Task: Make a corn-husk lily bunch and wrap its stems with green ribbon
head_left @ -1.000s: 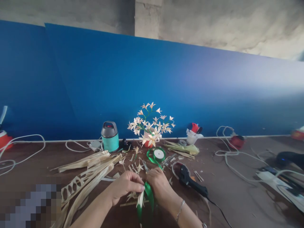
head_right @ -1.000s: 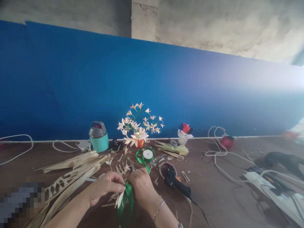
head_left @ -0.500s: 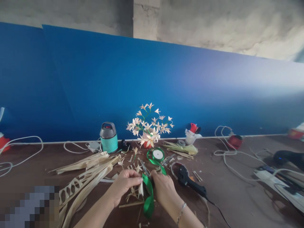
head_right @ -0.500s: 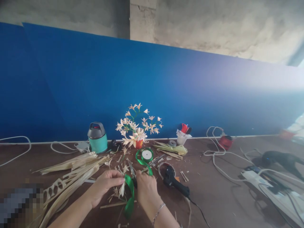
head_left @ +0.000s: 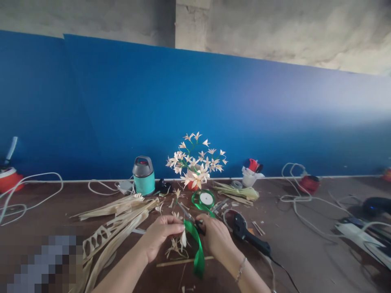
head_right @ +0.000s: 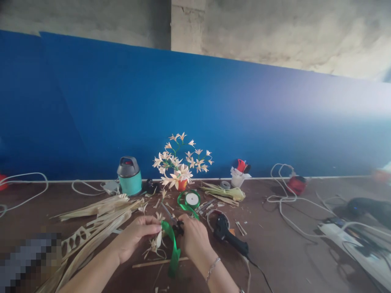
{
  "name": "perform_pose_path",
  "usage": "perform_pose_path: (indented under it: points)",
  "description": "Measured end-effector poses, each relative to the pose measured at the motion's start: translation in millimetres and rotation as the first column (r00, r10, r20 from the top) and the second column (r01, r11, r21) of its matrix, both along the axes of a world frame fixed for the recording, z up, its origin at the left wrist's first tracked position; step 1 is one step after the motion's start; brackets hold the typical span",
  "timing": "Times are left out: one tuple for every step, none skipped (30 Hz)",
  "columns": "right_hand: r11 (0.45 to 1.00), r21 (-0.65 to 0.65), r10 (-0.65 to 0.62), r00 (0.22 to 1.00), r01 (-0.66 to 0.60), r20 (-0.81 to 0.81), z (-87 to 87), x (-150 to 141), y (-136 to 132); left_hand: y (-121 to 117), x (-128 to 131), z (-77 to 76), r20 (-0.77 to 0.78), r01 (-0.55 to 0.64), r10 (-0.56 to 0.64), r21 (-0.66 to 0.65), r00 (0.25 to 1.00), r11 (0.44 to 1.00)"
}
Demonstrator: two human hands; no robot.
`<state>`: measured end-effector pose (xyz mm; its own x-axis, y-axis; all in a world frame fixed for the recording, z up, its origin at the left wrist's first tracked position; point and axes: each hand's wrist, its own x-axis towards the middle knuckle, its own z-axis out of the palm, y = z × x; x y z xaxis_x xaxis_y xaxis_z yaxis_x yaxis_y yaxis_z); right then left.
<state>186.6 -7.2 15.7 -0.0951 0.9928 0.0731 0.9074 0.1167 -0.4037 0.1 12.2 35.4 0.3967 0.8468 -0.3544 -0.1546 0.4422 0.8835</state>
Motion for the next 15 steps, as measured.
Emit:
perform_pose_path:
  points:
    - [1.0, -0.011, 0.002, 1.0, -0.002, -0.027, 0.9, 0.4, 1.4, -0.3, 0.0, 0.6, 0.009, -0.007, 0.007, -0.011, 1.0, 1.0]
    - [1.0, -0.019, 0.009, 0.998, -0.011, -0.062, 1.7, 0.6, 2.5, -0.4, -0.1, 0.8, 0.017, -0.014, 0.015, -0.016, 1.0, 1.0]
    - [1.0, -0.019, 0.02, 0.994, -0.022, -0.107, 2.2, 0.5, 3.4, -0.4, -0.1, 0.7, 0.022, -0.023, 0.023, -0.015, 0.999, 1.0]
    - [0.999, -0.012, 0.032, 0.987, -0.034, -0.159, 2.6, 0.3, 4.1, -0.2, -0.3, 0.3, 0.025, -0.031, 0.031, -0.013, 0.999, 0.999]
    - [0.999, -0.003, 0.042, 0.975, -0.043, -0.217, 2.8, 0.0, 4.5, 0.2, -0.5, -0.1, 0.026, -0.037, 0.038, -0.013, 0.999, 0.999]
    - [0.999, 0.006, 0.054, 0.959, -0.054, -0.278, 3.0, -0.3, 4.9, 0.6, -0.9, -0.6, 0.026, -0.039, 0.039, -0.012, 0.999, 0.999]
    - [0.998, 0.012, 0.066, 0.939, -0.066, -0.336, 3.3, -0.5, 5.2, 1.2, -1.3, -0.9, 0.025, -0.036, 0.036, -0.009, 0.999, 0.999]
    - [0.997, 0.014, 0.076, 0.918, -0.077, -0.388, 3.8, -0.6, 5.4, 1.7, -1.8, -0.9, 0.024, -0.03, 0.03, -0.006, 0.999, 1.0]
    - [0.996, 0.016, 0.085, 0.897, -0.086, -0.433, 4.5, -0.4, 5.7, 2.1, -2.3, -0.7, 0.018, -0.026, 0.026, 0.003, 1.0, 1.0]
    - [0.995, 0.023, 0.097, 0.877, -0.097, -0.47, 5.3, 0.1, 6.0, 2.4, -2.9, -0.1, 0.006, -0.024, 0.024, 0.019, 1.0, 1.0]
    - [0.994, 0.037, 0.111, 0.86, -0.107, -0.498, 6.2, 0.7, 6.5, 2.5, -3.4, 0.7, -0.015, -0.025, 0.025, 0.039, 1.0, 0.999]
    - [0.992, 0.058, 0.125, 0.845, -0.112, -0.52, 7.3, 1.6, 6.9, 2.5, -3.8, 1.8, -0.04, -0.035, 0.038, 0.061, 0.998, 0.998]
    - [0.99, 0.08, 0.141, 0.832, -0.116, -0.536, 8.6, 2.7, 7.4, 2.4, -4.1, 2.9, -0.071, -0.049, 0.055, 0.082, 0.996, 0.995]
    - [0.987, 0.102, 0.157, 0.822, -0.121, -0.548, 10.2, 3.8, 7.7, 2.3, -4.3, 3.9, -0.104, -0.063, 0.073, 0.101, 0.992, 0.993]
    - [0.985, 0.118, 0.17, 0.815, -0.126, -0.553, 12.2, 4.9, 7.9, 2.2, -4.4, 4.8, -0.135, -0.075, 0.09, 0.116, 0.987, 0.99]
